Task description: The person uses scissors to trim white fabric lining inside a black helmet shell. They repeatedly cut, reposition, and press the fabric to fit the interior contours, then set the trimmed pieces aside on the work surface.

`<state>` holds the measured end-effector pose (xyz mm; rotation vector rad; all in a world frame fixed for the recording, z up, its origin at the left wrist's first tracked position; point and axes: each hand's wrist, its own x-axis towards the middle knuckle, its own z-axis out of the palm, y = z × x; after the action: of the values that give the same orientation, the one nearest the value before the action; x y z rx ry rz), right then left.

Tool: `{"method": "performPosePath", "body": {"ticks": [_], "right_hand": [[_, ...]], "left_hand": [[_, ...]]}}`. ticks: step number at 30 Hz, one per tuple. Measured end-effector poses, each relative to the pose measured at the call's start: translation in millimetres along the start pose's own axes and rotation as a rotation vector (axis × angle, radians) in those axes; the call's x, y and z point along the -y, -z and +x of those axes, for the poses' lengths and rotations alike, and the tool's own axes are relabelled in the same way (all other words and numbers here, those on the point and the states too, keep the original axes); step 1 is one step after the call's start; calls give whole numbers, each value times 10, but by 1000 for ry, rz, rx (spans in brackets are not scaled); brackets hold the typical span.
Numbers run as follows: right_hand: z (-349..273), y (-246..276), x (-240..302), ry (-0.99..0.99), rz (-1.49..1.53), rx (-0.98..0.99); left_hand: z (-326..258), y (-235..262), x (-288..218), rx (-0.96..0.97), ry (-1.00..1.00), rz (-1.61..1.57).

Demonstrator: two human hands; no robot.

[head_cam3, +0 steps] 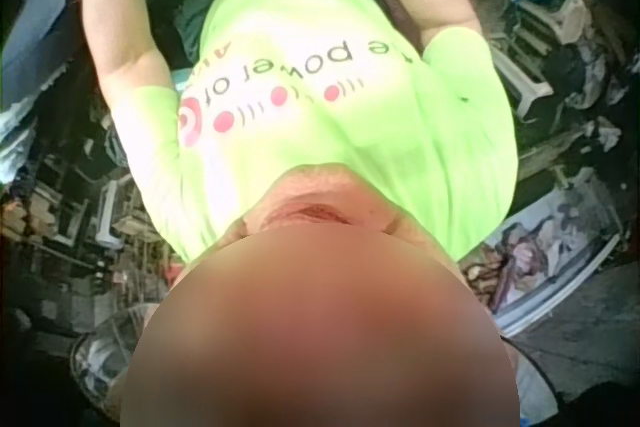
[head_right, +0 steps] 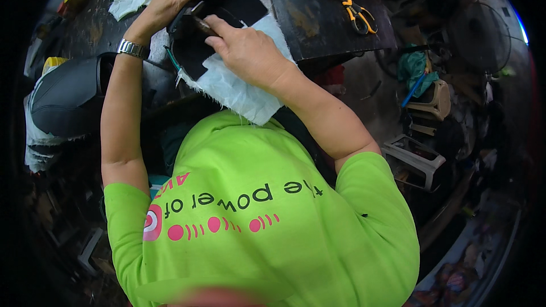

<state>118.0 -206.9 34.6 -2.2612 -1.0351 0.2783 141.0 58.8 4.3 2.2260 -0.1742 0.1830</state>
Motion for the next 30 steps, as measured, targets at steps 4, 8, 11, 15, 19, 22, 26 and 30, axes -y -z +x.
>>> {"method": "performPosePath", "body": {"ticks": [4, 8, 11, 15, 19, 22, 26, 30], "right_hand": [[-77, -11, 51, 35, 92, 5], [-281, 346, -19, 125, 328, -212], [-450, 653, -292, 117, 343, -535], [-366, 815, -908, 73, 116, -665], [-379, 672, -1245, -184, -391, -550], [-327, 591, -1228, -109, -550, -520], [-367, 647, -752, 86, -217, -659], [-651, 580, -70, 451, -78, -465]], "left_hand": [[-116, 17, -93, -57, 36, -71], [-172, 405, -713, -112, -109, 45], [-432, 783, -1465, -294, -231, 158], [-777, 611, -2136, -475, -598, 629], [-696, -373, -2005, -210, -648, 1130], [-952, -856, -1782, 325, -483, 1039], [-1190, -980, -1546, -49, -621, 581], [-1431, -790, -1363, -197, -514, 284]]}}
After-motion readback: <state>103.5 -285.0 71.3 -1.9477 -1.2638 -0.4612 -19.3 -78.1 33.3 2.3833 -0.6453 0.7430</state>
